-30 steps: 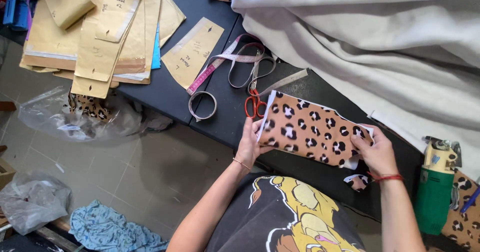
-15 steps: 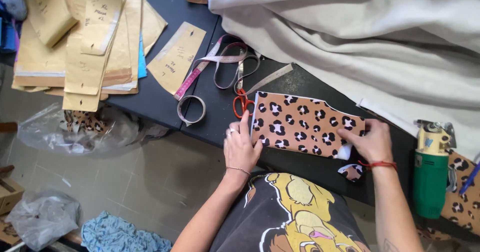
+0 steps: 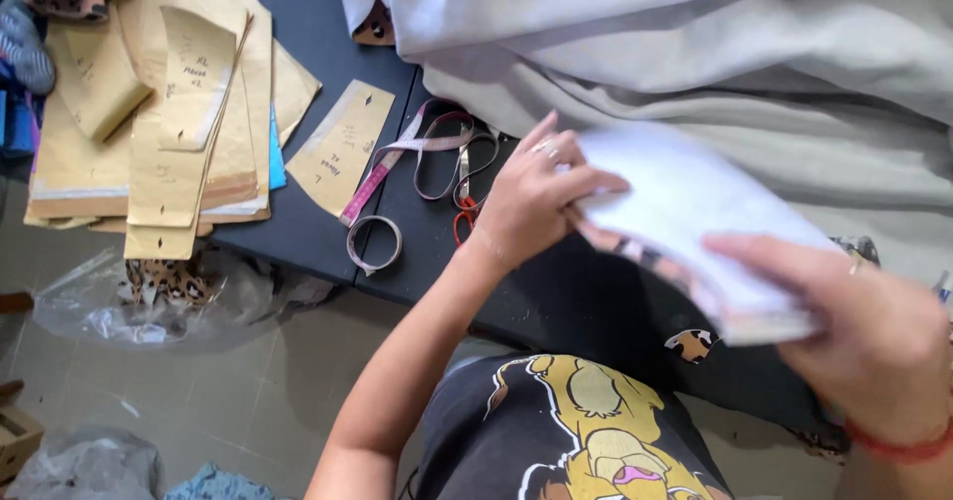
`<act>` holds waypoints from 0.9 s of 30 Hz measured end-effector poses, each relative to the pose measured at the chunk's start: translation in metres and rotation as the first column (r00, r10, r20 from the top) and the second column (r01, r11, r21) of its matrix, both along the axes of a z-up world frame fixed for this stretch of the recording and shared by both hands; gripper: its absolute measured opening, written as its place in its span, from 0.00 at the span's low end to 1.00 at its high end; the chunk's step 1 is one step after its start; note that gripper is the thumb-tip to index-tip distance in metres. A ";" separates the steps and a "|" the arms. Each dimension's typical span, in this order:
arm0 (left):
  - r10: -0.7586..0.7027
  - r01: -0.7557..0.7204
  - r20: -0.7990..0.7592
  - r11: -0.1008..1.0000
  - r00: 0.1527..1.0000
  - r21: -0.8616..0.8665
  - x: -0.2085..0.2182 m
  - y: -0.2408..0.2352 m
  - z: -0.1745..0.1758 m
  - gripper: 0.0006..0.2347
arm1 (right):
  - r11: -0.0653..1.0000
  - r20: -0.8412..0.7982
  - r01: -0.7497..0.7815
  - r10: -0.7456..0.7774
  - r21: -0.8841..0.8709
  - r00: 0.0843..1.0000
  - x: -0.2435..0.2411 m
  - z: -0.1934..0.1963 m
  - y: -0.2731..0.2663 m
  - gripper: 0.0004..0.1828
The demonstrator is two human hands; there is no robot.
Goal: Tracing patterns onto leopard-print fabric and cutting out the pieces using an electric rotary cutter
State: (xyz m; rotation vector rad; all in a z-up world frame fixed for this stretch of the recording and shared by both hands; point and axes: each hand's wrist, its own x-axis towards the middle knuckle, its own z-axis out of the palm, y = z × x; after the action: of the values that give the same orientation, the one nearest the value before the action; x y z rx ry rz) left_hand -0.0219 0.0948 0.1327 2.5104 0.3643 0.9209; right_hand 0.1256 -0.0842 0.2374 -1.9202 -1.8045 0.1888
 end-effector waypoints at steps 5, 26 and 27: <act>0.059 -0.059 0.030 0.998 0.998 0.006 -0.027 -0.028 -0.043 0.15 | 0.963 -0.069 -0.262 0.266 0.056 0.962 -0.016 -0.048 -0.020 0.15; 0.233 0.100 0.068 -0.125 0.970 -0.987 -0.030 -0.099 -0.138 0.30 | 0.993 0.336 -0.101 0.075 0.059 0.939 -0.016 -0.193 0.065 0.31; 0.153 -0.141 -0.140 -0.004 0.978 -0.990 -0.026 -0.096 -0.126 0.31 | 0.981 0.269 -0.029 -0.024 0.193 0.963 -0.022 -0.188 0.060 0.23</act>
State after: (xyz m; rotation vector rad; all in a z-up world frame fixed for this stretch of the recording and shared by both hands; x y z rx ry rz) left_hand -0.0479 -0.0017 0.0071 1.0275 0.9153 0.3691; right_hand 0.1040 -0.0243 0.0489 -1.8741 -1.9160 -0.2550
